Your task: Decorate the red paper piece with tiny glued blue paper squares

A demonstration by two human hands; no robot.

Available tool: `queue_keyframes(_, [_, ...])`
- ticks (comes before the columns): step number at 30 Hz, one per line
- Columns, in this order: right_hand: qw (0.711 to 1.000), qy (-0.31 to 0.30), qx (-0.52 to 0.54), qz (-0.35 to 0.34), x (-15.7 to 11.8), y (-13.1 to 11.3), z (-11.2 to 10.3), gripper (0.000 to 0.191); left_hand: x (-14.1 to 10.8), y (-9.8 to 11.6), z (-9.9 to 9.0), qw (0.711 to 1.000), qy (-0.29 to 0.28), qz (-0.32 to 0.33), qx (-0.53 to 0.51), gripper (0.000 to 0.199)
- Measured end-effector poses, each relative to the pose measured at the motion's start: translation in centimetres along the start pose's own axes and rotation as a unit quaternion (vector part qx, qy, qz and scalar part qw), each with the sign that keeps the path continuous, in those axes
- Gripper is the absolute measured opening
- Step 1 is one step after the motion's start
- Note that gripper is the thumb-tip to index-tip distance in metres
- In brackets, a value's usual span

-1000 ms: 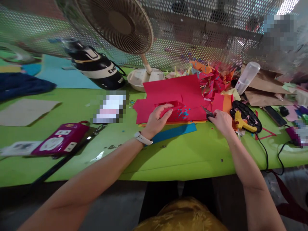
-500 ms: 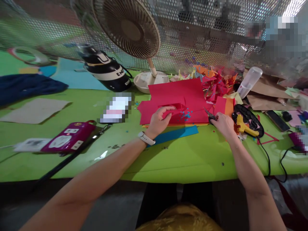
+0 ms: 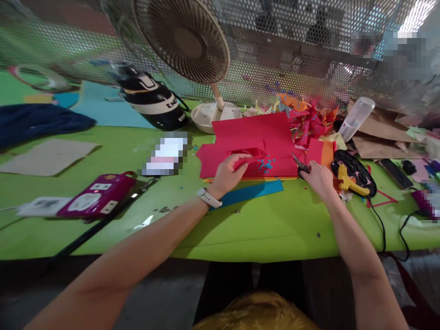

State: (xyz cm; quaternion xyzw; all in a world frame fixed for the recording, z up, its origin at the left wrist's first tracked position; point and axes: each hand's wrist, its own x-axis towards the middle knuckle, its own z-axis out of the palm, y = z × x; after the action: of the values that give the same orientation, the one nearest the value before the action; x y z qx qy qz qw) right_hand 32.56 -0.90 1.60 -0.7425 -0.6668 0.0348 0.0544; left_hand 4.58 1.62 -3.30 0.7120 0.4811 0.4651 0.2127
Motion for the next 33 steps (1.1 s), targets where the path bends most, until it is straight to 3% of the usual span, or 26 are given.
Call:
queue_keyframes(19, [1.0, 0.004, 0.001, 0.009, 0.3, 0.1, 0.5, 0.03, 0.1, -0.1, -0.1, 0.999, -0.02, 0.008, 0.034, 0.022])
queue_keyframes(23, [1.0, 0.006, -0.006, 0.007, 0.3, 0.0, 0.7, 0.031, -0.1, 0.1, -0.1, 0.985, -0.077, 0.054, 0.145, 0.038])
queue_keyframes(27, [1.0, 0.009, -0.023, 0.006, 0.3, -0.2, 0.7, 0.03, -0.8, 0.3, 0.2, 0.947, -0.176, 0.03, 0.267, 0.072])
queue_keyframes(30, [0.999, 0.009, -0.034, 0.007, 0.1, -0.2, 0.3, 0.03, -1.1, 0.4, 0.3, 0.924, -0.232, 0.023, 0.305, 0.077])
queue_keyframes(33, [1.0, -0.004, -0.024, -0.006, -0.1, -0.3, -0.3, 0.029, -1.1, 0.5, 0.2, 0.917, -0.239, 0.031, 0.319, 0.075])
